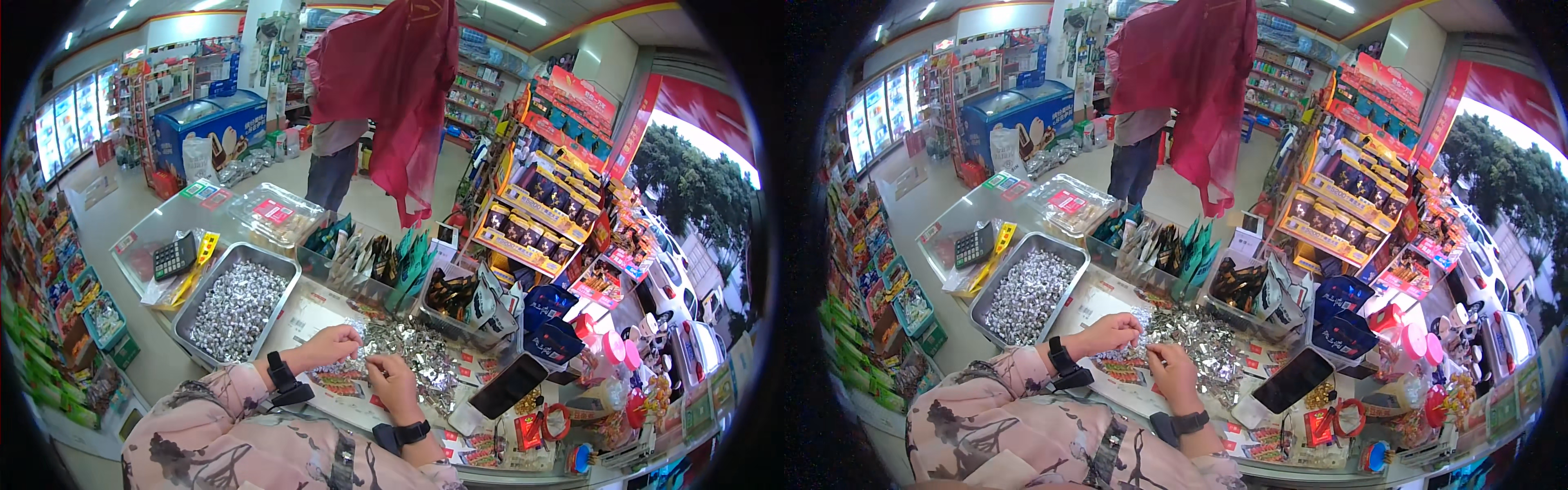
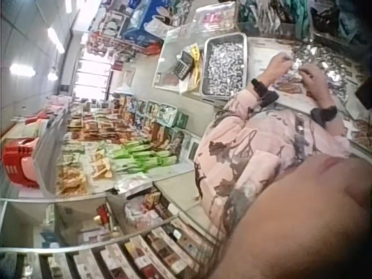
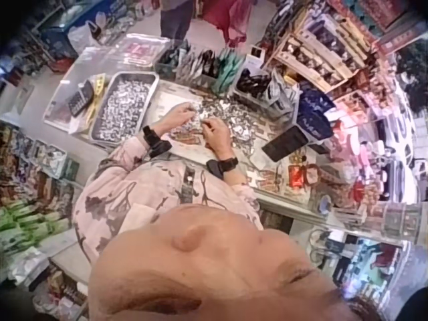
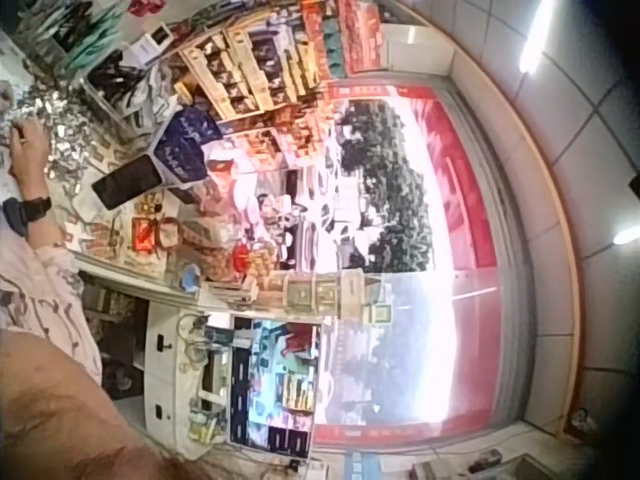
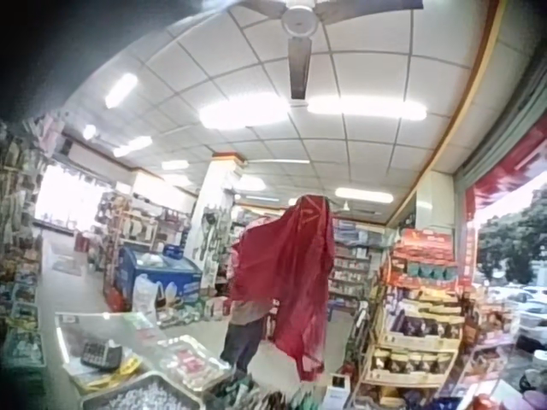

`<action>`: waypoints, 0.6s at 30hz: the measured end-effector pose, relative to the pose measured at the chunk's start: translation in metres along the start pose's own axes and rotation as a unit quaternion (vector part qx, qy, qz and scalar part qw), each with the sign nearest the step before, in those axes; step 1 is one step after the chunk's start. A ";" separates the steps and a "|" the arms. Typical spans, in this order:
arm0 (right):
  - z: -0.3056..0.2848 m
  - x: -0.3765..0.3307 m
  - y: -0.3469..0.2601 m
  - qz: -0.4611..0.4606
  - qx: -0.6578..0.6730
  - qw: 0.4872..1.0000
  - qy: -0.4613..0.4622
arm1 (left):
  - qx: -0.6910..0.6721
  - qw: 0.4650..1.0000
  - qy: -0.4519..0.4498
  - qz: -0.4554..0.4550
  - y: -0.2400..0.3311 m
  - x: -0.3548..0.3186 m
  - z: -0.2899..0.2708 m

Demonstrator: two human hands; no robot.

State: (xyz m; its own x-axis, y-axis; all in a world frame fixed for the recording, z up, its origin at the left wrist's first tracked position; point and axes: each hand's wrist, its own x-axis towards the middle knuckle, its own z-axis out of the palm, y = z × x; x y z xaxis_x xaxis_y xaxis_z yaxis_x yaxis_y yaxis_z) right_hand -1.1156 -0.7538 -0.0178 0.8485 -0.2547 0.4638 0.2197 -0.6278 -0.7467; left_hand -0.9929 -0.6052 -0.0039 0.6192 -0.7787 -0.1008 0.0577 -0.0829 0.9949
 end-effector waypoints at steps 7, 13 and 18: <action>-0.003 0.001 -0.007 0.022 0.016 1.000 -0.007 | 0.024 1.000 -0.009 -0.004 0.000 -0.002 0.000; 0.001 -0.002 0.002 0.016 0.019 1.000 -0.006 | 0.019 1.000 -0.011 -0.007 -0.003 -0.004 0.003; 0.001 -0.001 -0.001 0.016 0.018 1.000 -0.009 | 0.037 0.999 -0.015 -0.001 -0.004 -0.003 0.002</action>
State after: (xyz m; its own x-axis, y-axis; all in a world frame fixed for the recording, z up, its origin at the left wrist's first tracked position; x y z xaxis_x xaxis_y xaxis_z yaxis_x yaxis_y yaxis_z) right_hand -1.1163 -0.7521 -0.0176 0.8643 -0.2603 0.4303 0.2092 -0.5920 -0.7783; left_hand -0.9968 -0.6039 -0.0079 0.5955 -0.7966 -0.1036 0.0002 -0.1288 0.9917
